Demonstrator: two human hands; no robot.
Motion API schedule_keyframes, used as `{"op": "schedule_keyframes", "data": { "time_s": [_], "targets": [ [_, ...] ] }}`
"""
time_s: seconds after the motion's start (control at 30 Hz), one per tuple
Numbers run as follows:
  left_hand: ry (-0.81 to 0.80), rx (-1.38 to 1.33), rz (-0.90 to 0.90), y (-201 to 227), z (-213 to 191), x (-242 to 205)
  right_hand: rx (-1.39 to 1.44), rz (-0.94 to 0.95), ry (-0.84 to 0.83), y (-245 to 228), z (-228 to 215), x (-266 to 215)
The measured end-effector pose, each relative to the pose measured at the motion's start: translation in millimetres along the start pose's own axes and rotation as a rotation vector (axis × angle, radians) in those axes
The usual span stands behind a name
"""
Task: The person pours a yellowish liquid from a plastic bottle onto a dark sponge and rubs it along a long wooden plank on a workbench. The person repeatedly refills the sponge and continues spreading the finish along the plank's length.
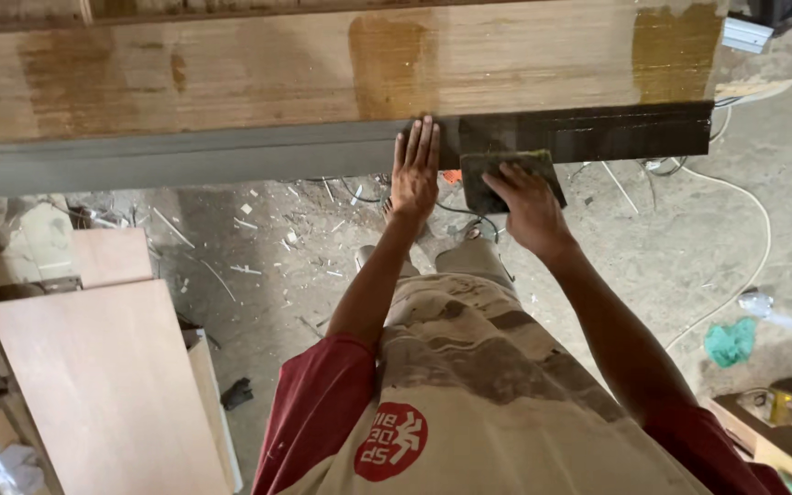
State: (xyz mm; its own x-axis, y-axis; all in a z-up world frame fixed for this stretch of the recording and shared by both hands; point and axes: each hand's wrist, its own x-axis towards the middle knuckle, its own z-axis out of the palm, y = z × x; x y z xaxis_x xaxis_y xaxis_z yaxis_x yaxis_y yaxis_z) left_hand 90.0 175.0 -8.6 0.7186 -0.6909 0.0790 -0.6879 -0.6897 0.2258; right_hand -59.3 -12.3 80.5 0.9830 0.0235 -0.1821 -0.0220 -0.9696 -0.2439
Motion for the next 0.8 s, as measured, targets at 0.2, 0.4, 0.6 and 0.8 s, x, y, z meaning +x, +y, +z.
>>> {"op": "schedule_keyframes", "data": {
  "time_s": [0.2,0.4,0.6,0.8],
  "targets": [
    [-0.306,0.036,-0.010,-21,-23,-7,0.160,0.039,-0.233,-32,-28,-5],
    [-0.022,0.041,-0.065,-76,-31,-34,0.056,0.014,0.044,-80,7,76],
    [0.025,0.016,-0.050,-80,-24,-33,0.027,0.035,-0.070,-80,14,84],
    [-0.092,0.075,-0.082,-79,-22,-28,-0.004,0.047,0.008,-79,19,83]
  ]
}}
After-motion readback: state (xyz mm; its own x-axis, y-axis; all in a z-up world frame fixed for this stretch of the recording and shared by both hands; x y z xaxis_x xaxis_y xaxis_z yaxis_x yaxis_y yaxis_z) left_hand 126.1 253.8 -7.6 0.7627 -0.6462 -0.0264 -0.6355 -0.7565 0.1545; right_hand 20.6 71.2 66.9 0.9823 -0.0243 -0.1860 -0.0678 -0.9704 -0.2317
